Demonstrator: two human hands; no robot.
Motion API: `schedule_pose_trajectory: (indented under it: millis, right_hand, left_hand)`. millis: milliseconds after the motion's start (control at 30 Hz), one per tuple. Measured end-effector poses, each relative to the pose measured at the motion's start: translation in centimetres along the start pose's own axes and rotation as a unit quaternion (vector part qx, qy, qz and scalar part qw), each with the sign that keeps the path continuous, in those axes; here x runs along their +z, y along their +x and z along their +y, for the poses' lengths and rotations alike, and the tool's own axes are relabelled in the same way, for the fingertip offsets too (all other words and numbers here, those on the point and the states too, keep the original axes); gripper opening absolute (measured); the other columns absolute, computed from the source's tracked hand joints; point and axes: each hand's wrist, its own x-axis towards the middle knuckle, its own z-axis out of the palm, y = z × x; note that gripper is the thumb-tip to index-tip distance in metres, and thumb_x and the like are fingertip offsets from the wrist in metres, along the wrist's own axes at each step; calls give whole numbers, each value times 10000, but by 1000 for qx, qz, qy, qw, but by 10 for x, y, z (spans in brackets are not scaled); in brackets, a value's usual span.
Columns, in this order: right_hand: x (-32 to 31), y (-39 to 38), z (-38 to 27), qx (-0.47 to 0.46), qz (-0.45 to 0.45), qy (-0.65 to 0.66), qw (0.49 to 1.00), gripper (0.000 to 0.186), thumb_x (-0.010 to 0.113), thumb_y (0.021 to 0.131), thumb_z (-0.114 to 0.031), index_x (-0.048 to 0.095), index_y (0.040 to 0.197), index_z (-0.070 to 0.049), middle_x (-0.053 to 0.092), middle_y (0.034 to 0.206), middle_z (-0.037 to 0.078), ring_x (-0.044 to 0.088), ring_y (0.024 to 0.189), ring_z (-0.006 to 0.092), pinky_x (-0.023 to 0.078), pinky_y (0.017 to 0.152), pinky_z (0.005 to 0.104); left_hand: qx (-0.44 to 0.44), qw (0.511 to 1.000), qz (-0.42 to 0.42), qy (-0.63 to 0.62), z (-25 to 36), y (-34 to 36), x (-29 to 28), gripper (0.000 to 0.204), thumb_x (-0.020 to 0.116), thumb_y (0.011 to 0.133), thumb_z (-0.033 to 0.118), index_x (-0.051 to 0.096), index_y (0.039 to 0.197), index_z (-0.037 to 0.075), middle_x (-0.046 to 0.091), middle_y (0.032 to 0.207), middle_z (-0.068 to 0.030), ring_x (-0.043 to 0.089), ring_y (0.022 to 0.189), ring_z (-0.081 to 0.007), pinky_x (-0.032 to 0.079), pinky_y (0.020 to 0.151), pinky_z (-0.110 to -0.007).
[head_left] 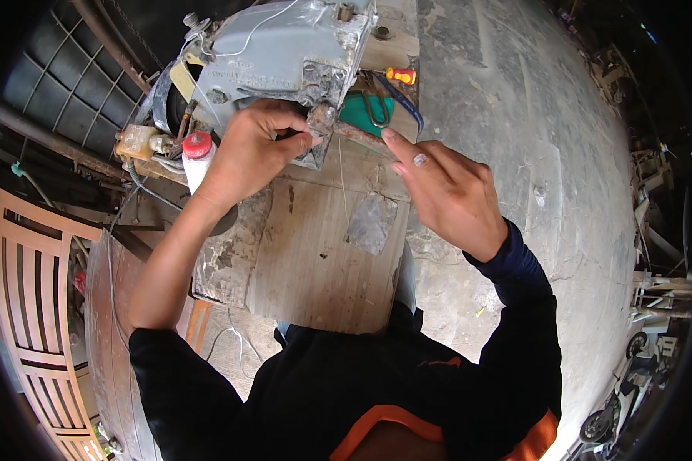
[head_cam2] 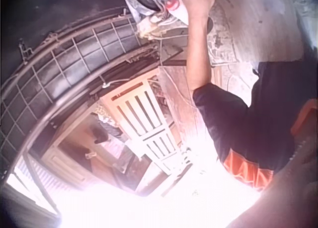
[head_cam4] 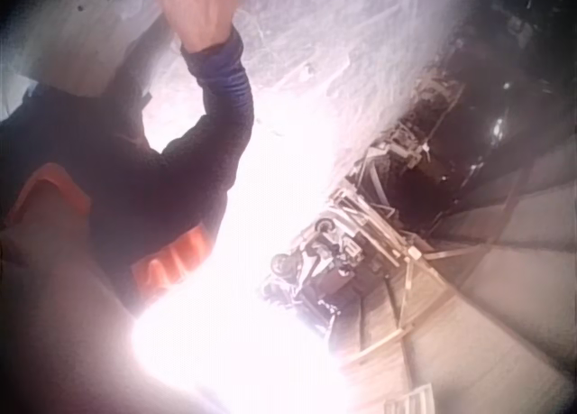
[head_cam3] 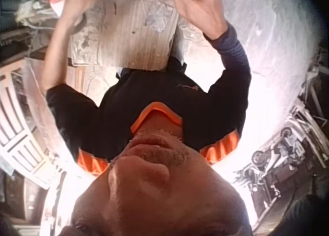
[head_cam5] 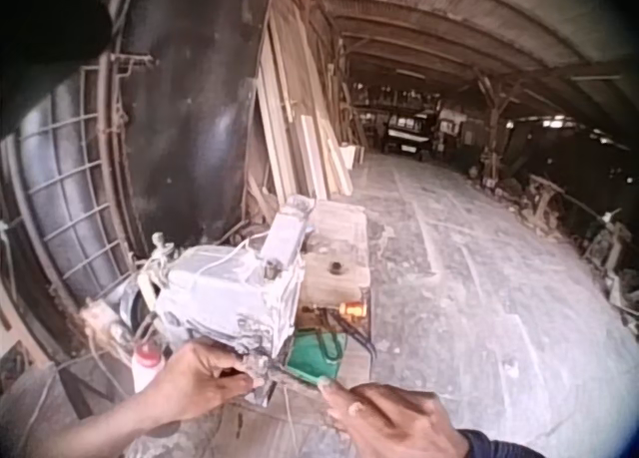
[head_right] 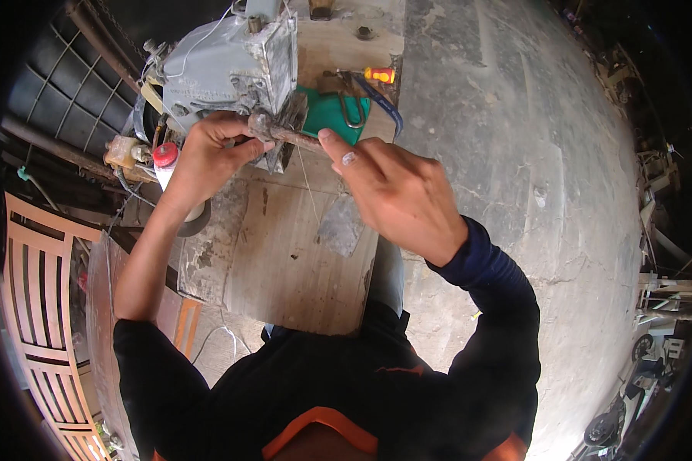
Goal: The person walks through a cluttered outdoor area and enters a workshop, picks up a hammer, and then uses it to repeatedly tap a small metal component on a workbench. The person adjusts the component and continues hammering it in place.
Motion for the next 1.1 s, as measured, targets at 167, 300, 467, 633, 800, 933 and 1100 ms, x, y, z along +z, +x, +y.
schedule_pose_trajectory:
  millis: [167, 300, 467, 633, 800, 933, 1100]
  right_hand:
    - [-1, -2, -2, -3, -11, -11, 1000, 441, 662, 746, -15, 592, 1180, -49, 518, 688, 38, 549, 569, 159, 482, 482, 288]
    - [-1, -2, 0, -13, 12, -11, 1000, 461, 654, 734, -5, 588, 1188, -50, 516, 700, 42, 552, 579, 157, 478, 479, 286]
    - [-6, -1, -5, 12, -4, -7, 1000, 448, 686, 752, 11, 595, 1186, -45, 589, 761, 97, 606, 624, 220, 510, 556, 308]
    - [-1, -3, -1, -11, 5, -26, 1000, 492, 652, 720, 11, 581, 1203, -50, 531, 728, 58, 573, 604, 181, 496, 518, 291]
    - [1, -6, -4, -8, -28, -26, 999, 487, 651, 716, 10, 585, 1195, -52, 528, 728, 54, 574, 604, 176, 498, 514, 287]
    - [-7, -3, -10, 9, -54, -17, 998, 427, 689, 740, 12, 605, 1155, -41, 597, 768, 96, 610, 624, 211, 515, 541, 301]
    - [2, -10, -8, -3, -2, -19, 1000, 458, 653, 715, 3, 596, 1167, -50, 524, 721, 43, 566, 592, 163, 494, 502, 286]
  left_hand:
    - [0, 1000, 0, -4, 0, 0, 0, 115, 720, 770, 54, 707, 884, 37, 618, 733, -62, 527, 719, -136, 419, 672, -280]
    - [4, 1000, 0, -2, -1, -1, -1, 119, 721, 769, 53, 709, 886, 40, 626, 744, -63, 530, 722, -132, 421, 672, -275]
    - [-13, 1000, -13, -2, 3, -1, -2, 116, 710, 781, 63, 698, 890, 25, 632, 769, -75, 548, 736, -142, 433, 677, -279]
    - [4, 999, -24, -33, 1, 0, -5, 123, 698, 780, 72, 663, 856, -17, 639, 814, -110, 590, 755, -197, 464, 708, -303]
    - [6, 999, -9, -38, -4, -7, -6, 110, 684, 778, 47, 658, 869, -9, 649, 832, -111, 609, 767, -191, 467, 711, -296]
    - [-27, 999, -12, -46, -3, -11, -9, 87, 661, 780, 21, 653, 861, -9, 652, 820, -108, 609, 757, -183, 468, 707, -296]
    - [-32, 997, -16, -69, 0, -8, -10, 87, 647, 769, 21, 653, 852, -6, 656, 798, -94, 595, 734, -162, 472, 703, -291]
